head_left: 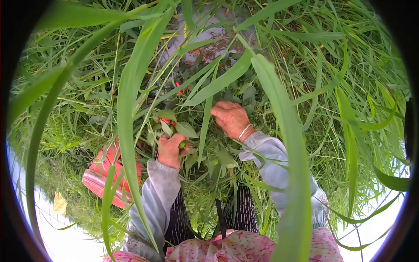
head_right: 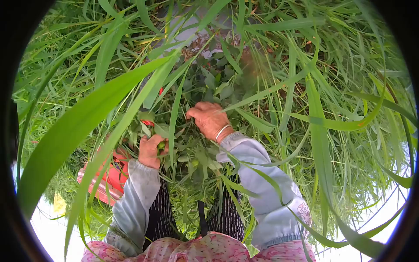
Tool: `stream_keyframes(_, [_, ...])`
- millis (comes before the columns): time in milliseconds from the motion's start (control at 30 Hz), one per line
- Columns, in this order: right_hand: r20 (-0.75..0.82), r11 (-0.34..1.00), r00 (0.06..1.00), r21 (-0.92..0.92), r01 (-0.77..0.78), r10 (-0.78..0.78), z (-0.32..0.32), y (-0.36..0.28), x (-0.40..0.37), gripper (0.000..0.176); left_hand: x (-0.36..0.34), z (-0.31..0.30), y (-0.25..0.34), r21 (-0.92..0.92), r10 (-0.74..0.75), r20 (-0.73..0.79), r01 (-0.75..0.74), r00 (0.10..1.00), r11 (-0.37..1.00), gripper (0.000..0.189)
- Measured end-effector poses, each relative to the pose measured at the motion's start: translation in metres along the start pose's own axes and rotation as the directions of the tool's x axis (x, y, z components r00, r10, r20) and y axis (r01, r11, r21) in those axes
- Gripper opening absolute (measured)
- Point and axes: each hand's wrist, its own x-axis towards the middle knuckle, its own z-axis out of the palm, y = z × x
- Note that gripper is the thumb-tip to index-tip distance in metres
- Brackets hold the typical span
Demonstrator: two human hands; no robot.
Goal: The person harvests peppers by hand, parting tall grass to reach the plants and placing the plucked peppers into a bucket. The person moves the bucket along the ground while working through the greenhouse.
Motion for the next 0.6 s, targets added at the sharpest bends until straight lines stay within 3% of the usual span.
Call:
stream_keyframes(67, [0.019,0.999,0.999,-0.001,-0.033,0.033,0.002,-0.001,0.001,0.025,-0.015,-0.008,0.013,0.144,-0.156,-0.029,0.158,0.987,0.977,0.027])
stream_keyframes(167, [0.082,0.997,0.994,-0.029,-0.071,0.073,0.004,-0.005,0.0,0.024,-0.039,-0.009,0.016,0.329,-0.042,0.093,0.009,0.995,0.944,0.033])
stream_keyframes(200, [0.093,0.996,0.993,-0.05,-0.074,0.079,0.003,-0.004,-0.002,0.024,-0.038,-0.017,0.01,0.423,-0.071,0.081,0.03,0.994,0.906,0.042])
stream_keyframes(233, [0.102,0.994,0.991,-0.077,-0.078,0.085,0.001,-0.004,-0.002,0.024,-0.042,-0.02,0.011,0.53,0.11,0.159,-0.179,0.981,0.829,0.038])
stream_keyframes(300, [0.082,0.991,0.995,-0.127,-0.051,0.062,0.0,-0.004,-0.005,0.025,-0.047,-0.02,0.012,0.641,0.413,0.382,-0.559,0.827,0.526,0.032])
stream_keyframes(333, [0.08,0.987,0.995,-0.154,-0.042,0.055,0.002,-0.004,-0.009,0.025,-0.056,-0.001,0.029,0.593,0.301,0.284,-0.414,0.91,0.69,0.027])
stream_keyframes(367, [0.045,0.995,0.998,-0.089,-0.044,0.049,0.01,0.002,-0.012,0.025,-0.056,0.02,0.038,0.61,0.407,0.315,-0.511,0.857,0.605,0.026])
stream_keyframes(433, [-0.024,0.984,0.999,-0.17,-0.046,0.043,0.002,-0.01,-0.01,0.024,-0.042,0.057,0.056,0.63,0.598,0.386,-0.674,0.702,0.385,0.024])
stream_keyframes(500, [0.009,0.973,0.997,-0.218,-0.073,0.077,0.008,-0.01,-0.009,0.025,0.019,0.076,0.055,0.689,0.576,0.501,-0.701,0.646,0.186,0.024])
stream_keyframes(600, [0.026,0.963,0.997,-0.262,-0.067,0.076,0.006,-0.008,-0.007,0.027,0.081,0.134,0.041,0.601,0.588,0.598,-0.79,0.546,0.122,0.026])
